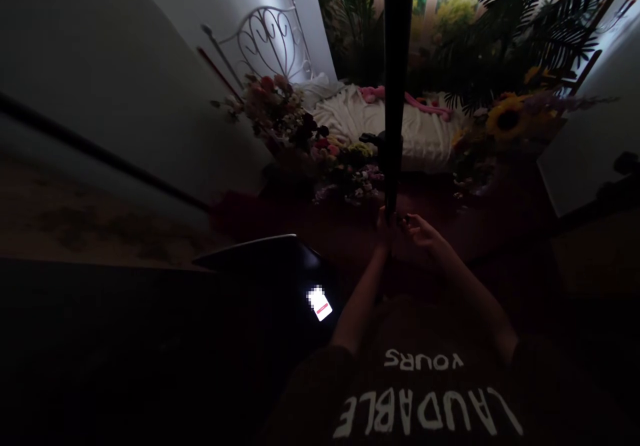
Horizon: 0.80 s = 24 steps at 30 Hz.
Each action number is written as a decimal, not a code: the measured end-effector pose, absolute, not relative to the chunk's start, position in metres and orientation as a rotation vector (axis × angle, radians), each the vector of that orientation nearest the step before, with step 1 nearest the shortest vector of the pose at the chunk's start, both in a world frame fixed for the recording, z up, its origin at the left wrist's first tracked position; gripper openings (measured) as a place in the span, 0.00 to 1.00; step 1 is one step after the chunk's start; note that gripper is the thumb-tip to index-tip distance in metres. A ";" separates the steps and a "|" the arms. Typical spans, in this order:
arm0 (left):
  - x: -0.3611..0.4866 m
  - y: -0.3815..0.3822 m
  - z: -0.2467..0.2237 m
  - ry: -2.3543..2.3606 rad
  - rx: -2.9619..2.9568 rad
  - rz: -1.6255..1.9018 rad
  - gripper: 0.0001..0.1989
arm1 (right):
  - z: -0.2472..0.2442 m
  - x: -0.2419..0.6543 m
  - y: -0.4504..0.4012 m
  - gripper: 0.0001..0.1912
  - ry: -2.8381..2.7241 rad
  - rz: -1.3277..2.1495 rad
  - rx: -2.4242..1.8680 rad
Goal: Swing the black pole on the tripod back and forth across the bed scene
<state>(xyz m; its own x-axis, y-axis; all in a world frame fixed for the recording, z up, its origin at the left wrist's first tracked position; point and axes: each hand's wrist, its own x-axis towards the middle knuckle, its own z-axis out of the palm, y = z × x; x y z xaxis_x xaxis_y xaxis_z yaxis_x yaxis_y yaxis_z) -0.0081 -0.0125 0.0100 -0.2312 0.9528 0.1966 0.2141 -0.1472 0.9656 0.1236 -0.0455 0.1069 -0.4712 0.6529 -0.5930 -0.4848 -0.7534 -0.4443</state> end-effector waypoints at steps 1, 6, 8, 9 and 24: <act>-0.008 -0.011 0.008 1.457 1.360 1.438 0.24 | 0.107 0.126 -0.045 0.14 -0.378 2.197 -1.058; -0.007 -0.009 0.005 1.487 1.367 1.473 0.23 | 0.101 0.127 -0.040 0.12 -0.764 1.920 -1.257; -0.007 -0.009 0.005 1.495 1.375 1.498 0.23 | 0.097 0.120 -0.040 0.07 -0.881 1.734 -1.343; -0.007 -0.009 0.005 1.495 1.379 1.509 0.22 | 0.096 0.116 -0.042 0.05 -0.958 1.608 -1.387; -0.005 -0.005 0.002 1.432 1.408 1.605 0.25 | 0.194 0.080 -0.017 0.29 -1.676 0.110 -1.006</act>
